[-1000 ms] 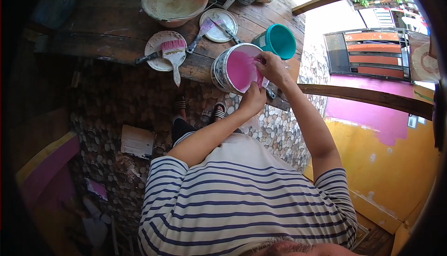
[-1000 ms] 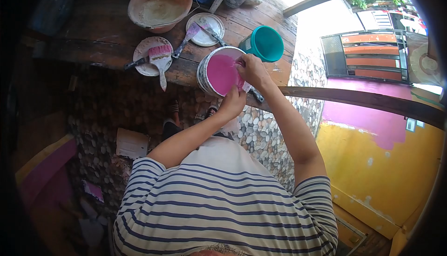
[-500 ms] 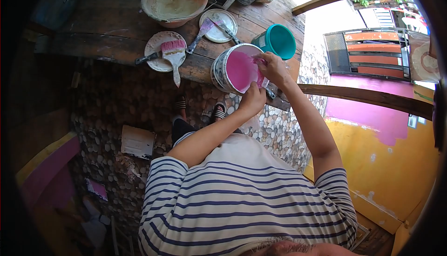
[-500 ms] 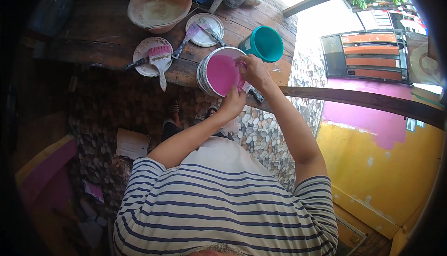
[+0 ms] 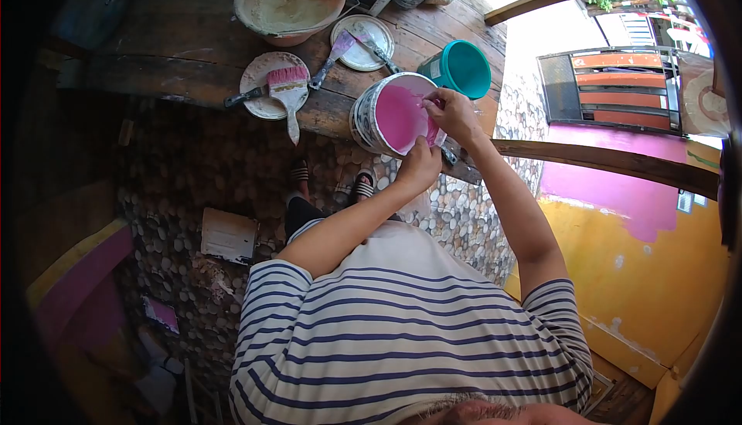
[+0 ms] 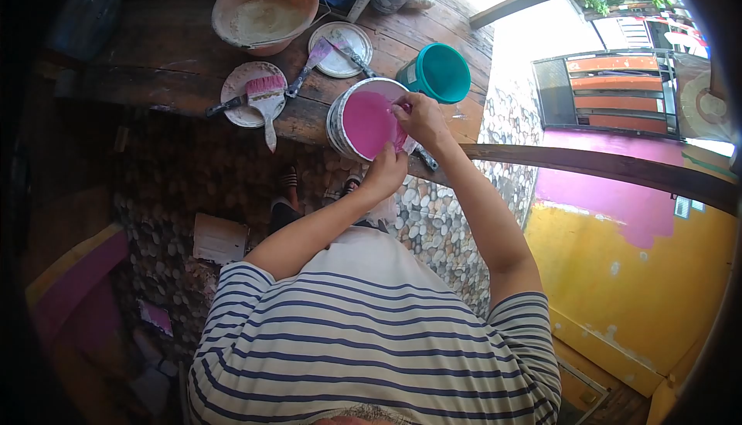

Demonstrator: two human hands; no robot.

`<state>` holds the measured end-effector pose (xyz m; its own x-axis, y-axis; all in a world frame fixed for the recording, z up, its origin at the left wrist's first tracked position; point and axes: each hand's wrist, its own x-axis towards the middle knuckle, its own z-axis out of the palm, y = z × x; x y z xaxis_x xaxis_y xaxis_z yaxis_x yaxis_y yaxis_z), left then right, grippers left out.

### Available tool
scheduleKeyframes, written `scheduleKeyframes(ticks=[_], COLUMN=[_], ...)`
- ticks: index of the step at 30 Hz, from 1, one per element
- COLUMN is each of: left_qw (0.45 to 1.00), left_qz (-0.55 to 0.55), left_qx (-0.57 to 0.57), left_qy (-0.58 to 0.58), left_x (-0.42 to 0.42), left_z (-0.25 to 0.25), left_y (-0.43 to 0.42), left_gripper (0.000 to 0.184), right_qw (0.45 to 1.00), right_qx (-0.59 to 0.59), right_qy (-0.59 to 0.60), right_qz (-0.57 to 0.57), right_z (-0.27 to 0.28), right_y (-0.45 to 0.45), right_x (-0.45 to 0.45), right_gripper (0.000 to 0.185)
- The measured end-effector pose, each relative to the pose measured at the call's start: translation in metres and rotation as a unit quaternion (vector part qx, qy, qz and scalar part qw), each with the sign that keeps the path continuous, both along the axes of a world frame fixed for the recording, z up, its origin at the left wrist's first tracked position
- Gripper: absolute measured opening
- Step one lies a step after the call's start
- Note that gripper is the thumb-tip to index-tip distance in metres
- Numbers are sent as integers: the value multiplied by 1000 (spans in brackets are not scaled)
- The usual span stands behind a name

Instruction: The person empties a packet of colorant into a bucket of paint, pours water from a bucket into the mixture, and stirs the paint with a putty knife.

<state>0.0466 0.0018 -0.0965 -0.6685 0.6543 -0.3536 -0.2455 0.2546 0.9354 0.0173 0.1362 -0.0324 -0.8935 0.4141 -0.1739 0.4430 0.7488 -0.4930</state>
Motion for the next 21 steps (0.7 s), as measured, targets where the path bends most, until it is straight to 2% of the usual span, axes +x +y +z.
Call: scheduleKeyframes(ticks=[4, 16, 19, 21], left_qw=[1000, 1000, 1000, 1000], left_qz=[8, 8, 4, 5], left_qx=[7, 5, -3, -6], left_qy=[2, -1, 2, 5], left_x=[1, 1, -2, -4], left_z=[-2, -1, 5, 8], left_y=[1, 0, -3, -4], left_gripper=[31, 31, 32, 33], right_qw=[999, 998, 996, 986], right_qx=[-16, -33, -57, -131], right_qy=[-22, 43, 32, 16], right_qz=[-18, -34, -53, -102], right_z=[6, -6, -7, -8], right_y=[-5, -3, -1, -2], right_x=[-3, -1, 1, 1], right_gripper=[19, 22, 20, 20])
